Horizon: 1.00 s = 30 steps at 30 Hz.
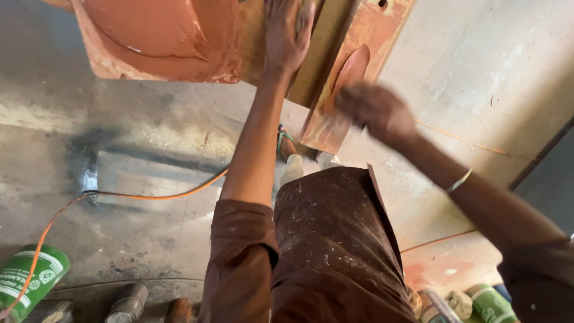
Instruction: The person mixes a reddish-brown paste on a flat board using a scraper. They then apply the paste to a wooden board, spreading it into the grooves and over the surface with the scraper. The person works methodically to cover the wood with the filler material.
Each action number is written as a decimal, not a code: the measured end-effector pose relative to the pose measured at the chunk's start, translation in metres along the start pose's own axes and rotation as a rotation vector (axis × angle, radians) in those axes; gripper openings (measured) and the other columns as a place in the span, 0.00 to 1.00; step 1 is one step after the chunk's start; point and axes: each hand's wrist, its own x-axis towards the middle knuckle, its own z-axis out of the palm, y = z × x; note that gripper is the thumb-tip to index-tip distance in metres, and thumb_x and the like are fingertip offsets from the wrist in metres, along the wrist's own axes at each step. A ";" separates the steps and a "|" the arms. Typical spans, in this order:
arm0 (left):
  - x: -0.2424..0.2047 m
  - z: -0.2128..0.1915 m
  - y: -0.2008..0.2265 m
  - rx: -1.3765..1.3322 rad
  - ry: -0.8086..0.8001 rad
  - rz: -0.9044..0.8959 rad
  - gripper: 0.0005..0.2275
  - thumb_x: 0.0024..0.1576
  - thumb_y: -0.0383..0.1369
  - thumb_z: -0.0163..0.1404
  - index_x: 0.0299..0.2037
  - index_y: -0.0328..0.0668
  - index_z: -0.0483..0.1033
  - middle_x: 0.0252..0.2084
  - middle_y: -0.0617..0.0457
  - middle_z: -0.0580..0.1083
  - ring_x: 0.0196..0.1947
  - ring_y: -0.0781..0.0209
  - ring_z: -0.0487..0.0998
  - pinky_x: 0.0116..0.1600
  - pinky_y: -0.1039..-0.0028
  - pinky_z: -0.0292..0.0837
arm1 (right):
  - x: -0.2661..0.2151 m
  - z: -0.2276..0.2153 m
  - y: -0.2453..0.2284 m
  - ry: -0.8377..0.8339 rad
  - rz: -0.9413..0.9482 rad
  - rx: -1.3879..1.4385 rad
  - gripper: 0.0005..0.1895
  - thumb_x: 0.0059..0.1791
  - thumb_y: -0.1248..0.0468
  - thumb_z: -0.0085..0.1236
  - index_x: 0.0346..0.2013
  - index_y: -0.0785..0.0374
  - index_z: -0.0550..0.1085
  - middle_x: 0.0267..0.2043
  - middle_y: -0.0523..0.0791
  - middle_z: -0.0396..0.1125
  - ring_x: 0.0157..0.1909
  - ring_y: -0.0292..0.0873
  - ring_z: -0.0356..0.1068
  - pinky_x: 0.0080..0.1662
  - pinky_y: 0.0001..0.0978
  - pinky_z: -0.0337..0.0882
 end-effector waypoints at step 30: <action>-0.345 -0.259 0.015 -0.714 0.776 -0.686 0.10 0.69 0.37 0.43 0.53 0.43 0.74 0.49 0.56 0.78 0.46 0.64 0.79 0.48 0.73 0.69 | 0.152 0.051 -0.231 -0.380 0.831 2.092 0.20 0.49 0.66 0.52 0.57 0.62 0.69 0.52 0.45 0.71 0.53 0.44 0.73 0.53 0.40 0.74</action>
